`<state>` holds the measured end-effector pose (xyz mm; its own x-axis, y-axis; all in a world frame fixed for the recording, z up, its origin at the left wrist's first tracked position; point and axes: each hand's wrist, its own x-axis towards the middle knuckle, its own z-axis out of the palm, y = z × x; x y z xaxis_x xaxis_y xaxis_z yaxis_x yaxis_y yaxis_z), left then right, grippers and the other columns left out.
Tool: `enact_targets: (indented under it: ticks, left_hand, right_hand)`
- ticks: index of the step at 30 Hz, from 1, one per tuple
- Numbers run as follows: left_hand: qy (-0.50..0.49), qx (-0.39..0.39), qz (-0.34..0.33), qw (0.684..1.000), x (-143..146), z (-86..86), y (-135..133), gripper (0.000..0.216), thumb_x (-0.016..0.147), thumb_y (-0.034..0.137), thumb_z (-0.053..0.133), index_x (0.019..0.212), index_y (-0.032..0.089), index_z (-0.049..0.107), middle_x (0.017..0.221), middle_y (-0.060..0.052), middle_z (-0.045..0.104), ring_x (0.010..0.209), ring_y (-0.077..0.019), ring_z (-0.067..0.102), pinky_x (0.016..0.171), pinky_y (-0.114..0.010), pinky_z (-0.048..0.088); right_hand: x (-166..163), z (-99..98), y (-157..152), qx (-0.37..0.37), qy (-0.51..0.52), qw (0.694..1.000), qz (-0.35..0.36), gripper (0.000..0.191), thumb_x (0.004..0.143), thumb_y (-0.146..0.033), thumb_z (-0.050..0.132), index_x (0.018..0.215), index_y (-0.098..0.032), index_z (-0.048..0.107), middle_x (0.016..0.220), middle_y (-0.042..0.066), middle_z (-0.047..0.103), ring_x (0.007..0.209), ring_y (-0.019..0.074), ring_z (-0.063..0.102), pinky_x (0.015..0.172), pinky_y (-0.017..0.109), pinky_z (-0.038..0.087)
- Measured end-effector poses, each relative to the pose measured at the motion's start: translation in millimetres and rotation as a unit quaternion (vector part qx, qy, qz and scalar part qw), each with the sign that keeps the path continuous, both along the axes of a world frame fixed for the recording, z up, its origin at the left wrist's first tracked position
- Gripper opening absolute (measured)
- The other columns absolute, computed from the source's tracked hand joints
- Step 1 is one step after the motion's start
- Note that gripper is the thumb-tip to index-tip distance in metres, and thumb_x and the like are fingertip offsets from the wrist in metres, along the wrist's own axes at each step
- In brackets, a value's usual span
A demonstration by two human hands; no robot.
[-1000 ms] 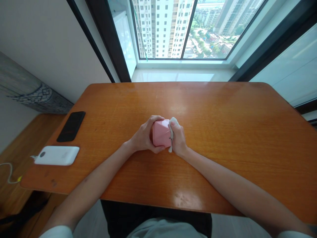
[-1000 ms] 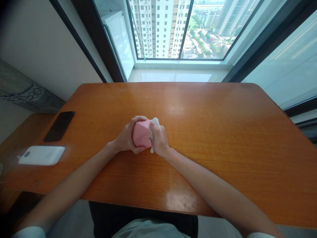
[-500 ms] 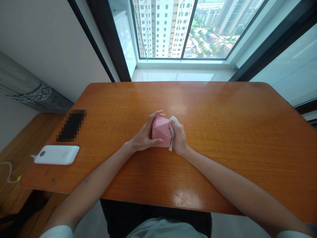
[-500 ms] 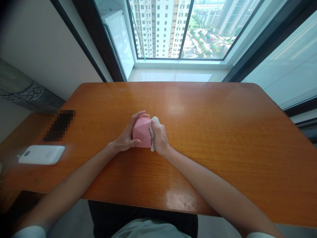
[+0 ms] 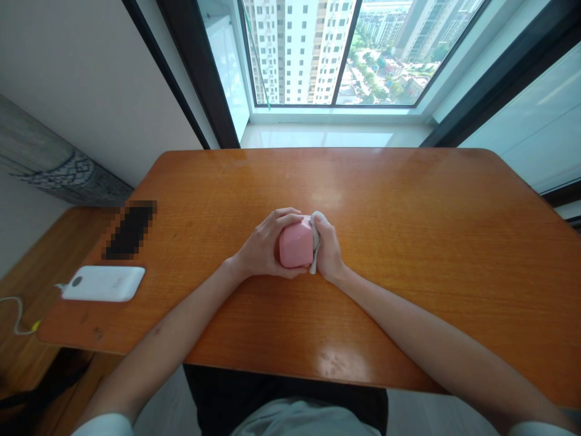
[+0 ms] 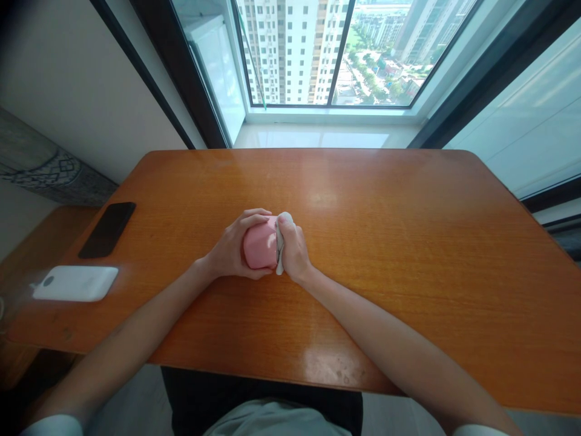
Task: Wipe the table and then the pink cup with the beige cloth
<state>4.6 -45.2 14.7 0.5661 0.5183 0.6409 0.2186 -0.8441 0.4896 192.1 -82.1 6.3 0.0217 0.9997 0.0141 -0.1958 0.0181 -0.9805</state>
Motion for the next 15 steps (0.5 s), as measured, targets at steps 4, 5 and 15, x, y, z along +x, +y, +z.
enact_targets:
  ticks: [4, 5, 15]
  left_hand:
    - [-0.024, -0.129, -0.012, 0.991, 1, 4.3, -2, 0.095, 0.075, 0.067, 0.092, 0.151, 0.026, 0.052, 0.137, -0.013, 0.07, 0.117, -0.0323, 0.074, 0.1, -0.046, 0.063]
    - [-0.027, -0.169, -0.021, 0.985, 1, 4.6, -2, 0.092, 0.079, 0.072, 0.088, 0.15, 0.026, 0.053, 0.135, -0.013, 0.071, 0.111, -0.0301, 0.074, 0.095, -0.043, 0.063]
    - [-0.031, -0.109, -0.036, 0.993, -2, -10.2, 3, 0.124, 0.074, 0.09, 0.084, 0.171, 0.032, 0.034, 0.169, -0.021, 0.049, 0.15, -0.0435, 0.057, 0.123, -0.062, 0.051]
  right_hand:
    - [0, 3.2, -12, 0.005, -0.016, 1.0, -0.01, 0.063, 0.098, -0.083, 0.055, 0.071, -0.026, 0.051, 0.05, -0.005, 0.049, 0.042, 0.0119, 0.043, 0.039, 0.026, 0.032]
    - [0, 4.4, -15, 0.005, -0.025, 1.0, 0.001, 0.063, 0.098, -0.082, 0.056, 0.071, -0.026, 0.052, 0.047, -0.005, 0.049, 0.039, 0.012, 0.043, 0.037, 0.026, 0.03]
    - [-1, 13.2, -6, -0.002, 0.03, 0.999, -0.023, 0.055, 0.098, -0.074, 0.061, 0.074, -0.025, 0.054, 0.059, -0.004, 0.054, 0.053, 0.0138, 0.053, 0.052, 0.027, 0.05]
